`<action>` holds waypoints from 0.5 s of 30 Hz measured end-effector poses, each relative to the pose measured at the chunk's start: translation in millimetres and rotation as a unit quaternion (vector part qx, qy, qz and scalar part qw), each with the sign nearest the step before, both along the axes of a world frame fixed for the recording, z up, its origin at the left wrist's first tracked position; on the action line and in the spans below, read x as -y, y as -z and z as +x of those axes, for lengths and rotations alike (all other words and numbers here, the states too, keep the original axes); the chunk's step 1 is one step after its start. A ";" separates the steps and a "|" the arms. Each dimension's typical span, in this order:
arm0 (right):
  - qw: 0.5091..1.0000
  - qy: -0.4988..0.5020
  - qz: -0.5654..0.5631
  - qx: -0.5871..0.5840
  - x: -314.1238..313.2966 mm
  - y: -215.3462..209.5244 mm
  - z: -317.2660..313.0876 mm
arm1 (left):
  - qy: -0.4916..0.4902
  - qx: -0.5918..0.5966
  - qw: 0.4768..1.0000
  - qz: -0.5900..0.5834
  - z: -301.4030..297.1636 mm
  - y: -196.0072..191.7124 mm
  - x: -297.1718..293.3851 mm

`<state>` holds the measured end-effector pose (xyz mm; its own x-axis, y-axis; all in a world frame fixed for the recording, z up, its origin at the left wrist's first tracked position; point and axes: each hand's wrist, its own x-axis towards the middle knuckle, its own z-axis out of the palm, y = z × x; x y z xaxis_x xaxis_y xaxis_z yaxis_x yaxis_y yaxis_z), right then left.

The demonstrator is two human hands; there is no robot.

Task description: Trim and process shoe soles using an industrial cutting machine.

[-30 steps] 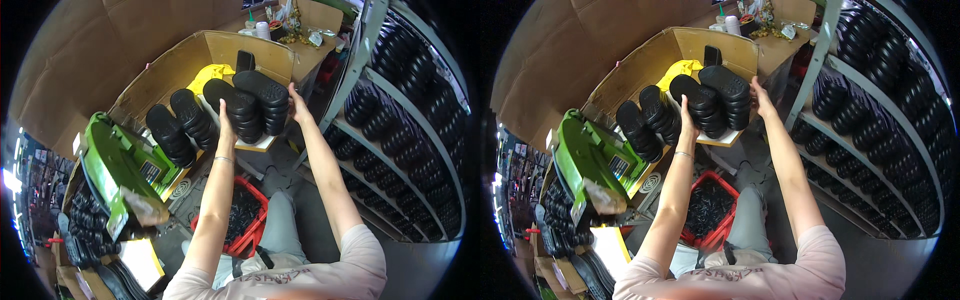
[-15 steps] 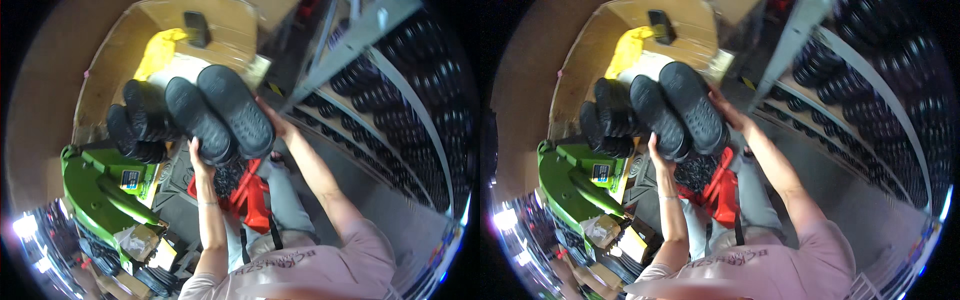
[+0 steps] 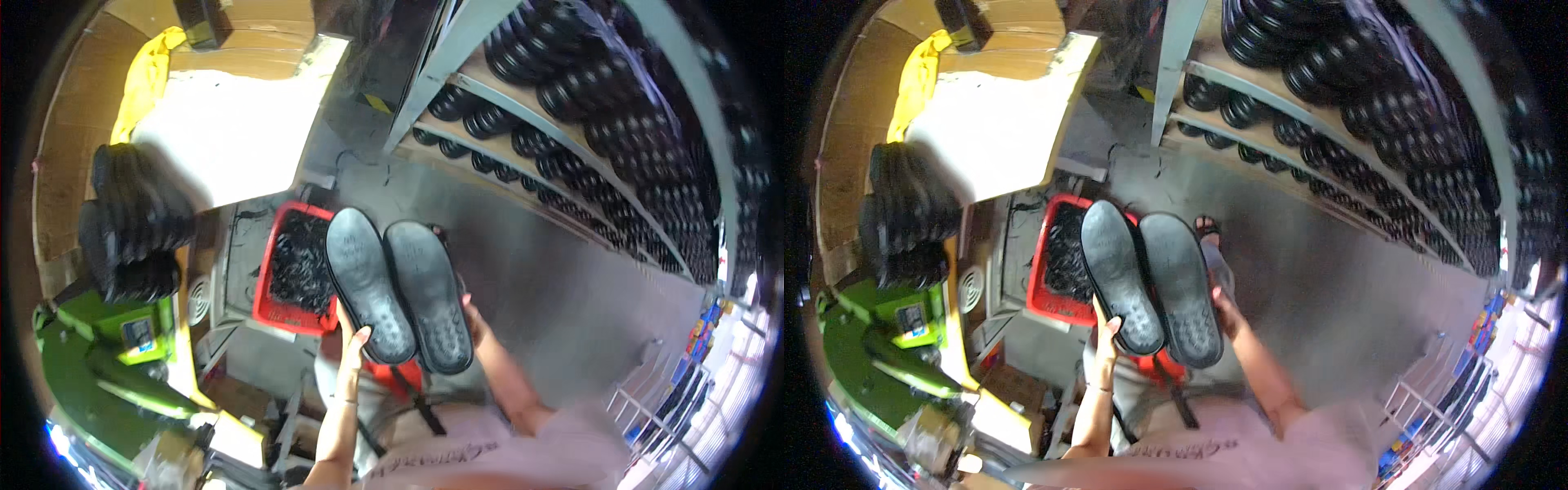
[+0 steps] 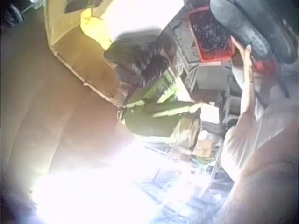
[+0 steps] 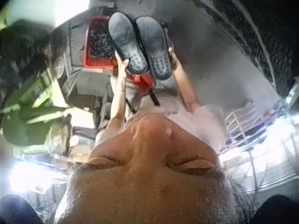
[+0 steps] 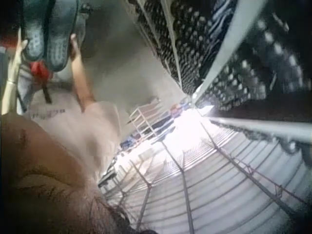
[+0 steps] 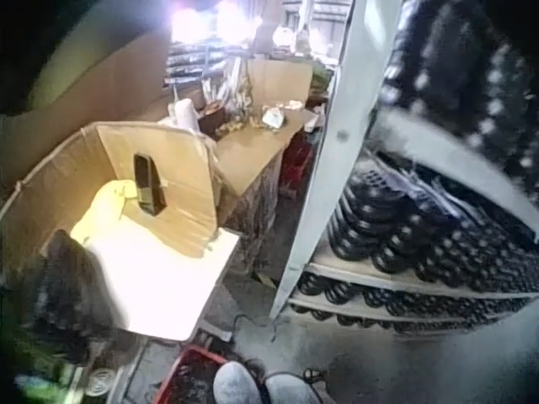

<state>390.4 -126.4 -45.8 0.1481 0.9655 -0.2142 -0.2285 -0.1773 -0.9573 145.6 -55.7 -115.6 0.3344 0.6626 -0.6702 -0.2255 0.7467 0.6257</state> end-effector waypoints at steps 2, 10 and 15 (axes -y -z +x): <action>1.000 -0.001 0.001 -0.016 -12.7 61.0 21.7 | 0.036 -0.003 0.999 0.011 21.5 60.1 -16.9; 0.988 0.037 -0.120 -0.087 -30.1 279.5 110.3 | 0.111 0.050 0.986 0.112 146.0 264.6 -61.5; 0.974 0.047 -0.149 -0.161 71.2 305.7 110.7 | 0.198 -0.034 0.962 0.185 164.6 381.7 -92.9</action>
